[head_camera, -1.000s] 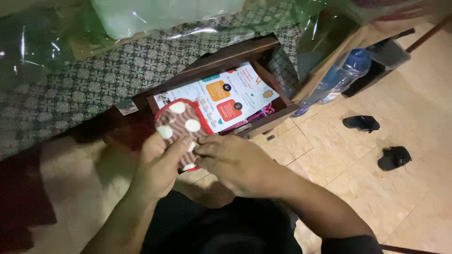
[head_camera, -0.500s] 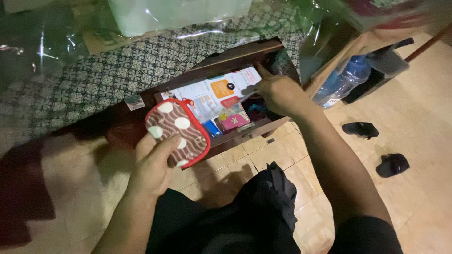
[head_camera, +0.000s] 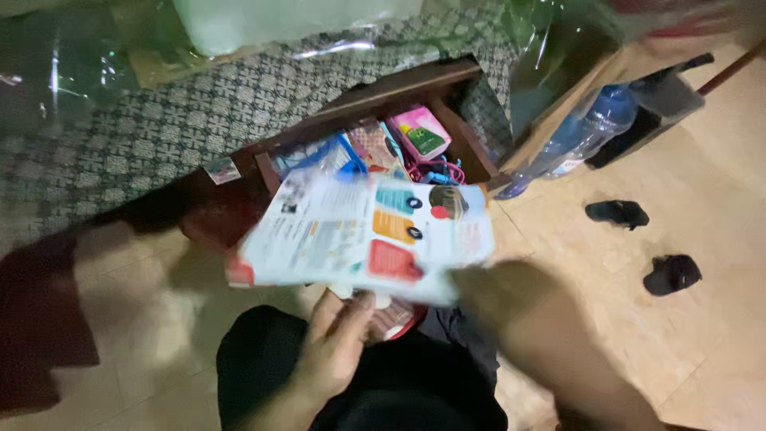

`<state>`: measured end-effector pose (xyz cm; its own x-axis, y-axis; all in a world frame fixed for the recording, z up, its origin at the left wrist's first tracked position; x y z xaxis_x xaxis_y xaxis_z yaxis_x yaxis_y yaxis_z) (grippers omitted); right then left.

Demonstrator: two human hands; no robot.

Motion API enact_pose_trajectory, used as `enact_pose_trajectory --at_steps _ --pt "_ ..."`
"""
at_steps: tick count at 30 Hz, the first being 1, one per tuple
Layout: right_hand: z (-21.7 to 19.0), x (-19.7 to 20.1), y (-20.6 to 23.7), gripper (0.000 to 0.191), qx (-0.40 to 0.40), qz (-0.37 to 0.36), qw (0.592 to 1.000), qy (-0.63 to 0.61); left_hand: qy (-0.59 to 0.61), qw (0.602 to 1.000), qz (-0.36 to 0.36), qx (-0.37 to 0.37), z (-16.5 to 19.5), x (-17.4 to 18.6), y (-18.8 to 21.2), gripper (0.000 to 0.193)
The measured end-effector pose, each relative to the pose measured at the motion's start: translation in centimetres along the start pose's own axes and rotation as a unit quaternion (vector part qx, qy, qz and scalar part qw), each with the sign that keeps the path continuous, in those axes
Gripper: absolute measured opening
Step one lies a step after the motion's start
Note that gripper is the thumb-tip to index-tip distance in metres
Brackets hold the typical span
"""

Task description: The person kneels in front of a small wooden cabinet, opens the drawer, and takes out papers, pink boxes, hair ties, and a blue dustpan and brush set. They wipe the inside of the drawer with a dark cloth, set the items on the bed, place them back, and close the drawer.

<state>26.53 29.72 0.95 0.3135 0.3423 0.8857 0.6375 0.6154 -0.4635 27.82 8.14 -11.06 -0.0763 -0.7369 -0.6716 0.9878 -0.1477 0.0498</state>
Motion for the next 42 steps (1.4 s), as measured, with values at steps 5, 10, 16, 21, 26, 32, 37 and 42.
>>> enact_pose_trajectory --at_steps 5,10,16,21,26,32,37,42 --pt "-4.0 -2.0 -0.1 0.044 0.099 -0.027 0.994 -0.045 -0.013 0.993 -0.117 -0.024 -1.8 0.5 2.3 0.053" --pt "-6.8 -2.3 -1.4 0.037 0.177 -0.081 0.966 -0.167 -0.074 0.986 0.145 -0.029 -3.8 4.0 3.2 0.038" --pt "1.1 -2.8 -4.2 0.023 0.069 -0.025 0.966 -0.250 -0.012 0.978 0.209 -0.023 -2.6 7.5 4.6 0.045" --pt "7.9 -6.2 -10.6 0.025 -0.133 -0.057 0.980 -0.133 0.025 0.970 0.241 -0.031 1.1 9.5 7.1 0.064" --pt "6.6 -11.7 -14.8 0.075 -0.249 -0.293 0.923 0.008 0.040 0.941 0.330 0.070 2.3 11.5 9.6 0.067" --pt "7.9 -14.7 -14.9 0.110 -0.314 -0.294 0.902 -0.033 0.019 0.928 0.372 0.027 1.8 14.9 10.5 0.071" --pt "8.5 -16.4 -14.7 0.073 -0.214 -0.233 0.926 -0.207 0.047 0.919 0.388 0.052 2.2 16.0 11.1 0.074" --pt "9.9 -18.5 -14.5 0.087 -0.241 -0.218 0.916 -0.233 0.090 0.950 0.298 -0.021 3.5 14.5 10.8 0.078"
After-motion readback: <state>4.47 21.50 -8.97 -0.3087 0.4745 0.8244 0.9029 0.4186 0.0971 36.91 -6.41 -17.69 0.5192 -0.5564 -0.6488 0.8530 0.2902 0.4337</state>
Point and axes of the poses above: each hand's wrist, its own y-axis away from the middle knuckle, its own x-axis out of the back of the hand, z = x × y, the point moved 3 cm from there along -y, towards the middle knuckle, and after that the axes turned 4 degrees about z, right-handed, at the moved point
